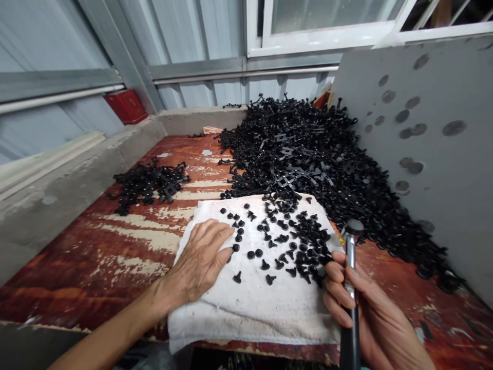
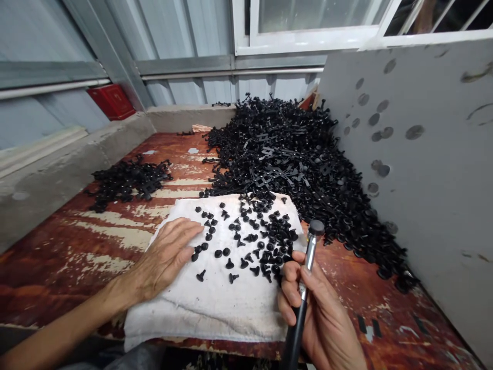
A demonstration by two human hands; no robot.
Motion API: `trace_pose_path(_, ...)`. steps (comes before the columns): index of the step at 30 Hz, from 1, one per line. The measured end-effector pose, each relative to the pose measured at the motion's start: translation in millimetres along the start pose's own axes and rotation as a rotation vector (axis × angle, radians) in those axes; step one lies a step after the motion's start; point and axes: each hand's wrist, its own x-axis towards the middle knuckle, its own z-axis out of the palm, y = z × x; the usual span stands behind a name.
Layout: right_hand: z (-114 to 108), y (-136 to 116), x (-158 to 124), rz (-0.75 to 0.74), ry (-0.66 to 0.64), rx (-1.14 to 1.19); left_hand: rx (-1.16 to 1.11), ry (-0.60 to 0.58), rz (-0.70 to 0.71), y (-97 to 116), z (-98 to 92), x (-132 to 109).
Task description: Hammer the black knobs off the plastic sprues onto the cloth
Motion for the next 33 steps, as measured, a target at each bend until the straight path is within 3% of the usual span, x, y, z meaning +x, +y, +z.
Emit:
trace_pose_path(9,0.5,0.7,0.0,-0.010,0.000,-0.012,-0.091,0.113,0.000,-22.1,6.6,44.6)
trace_pose_path(17,-2.5,0.3,0.9,0.012,-0.005,-0.002,0.047,0.179,-0.043,-31.5,0.5,22.9)
trace_pose_path(26,-1.8,0.5,1.0,0.017,0.022,-0.032,0.056,0.110,0.050,-17.3,11.5,39.3)
trace_pose_path(33,-3.6,0.5,-0.1,0.012,0.012,-0.034,0.049,0.131,-0.015,-27.6,3.8,21.7)
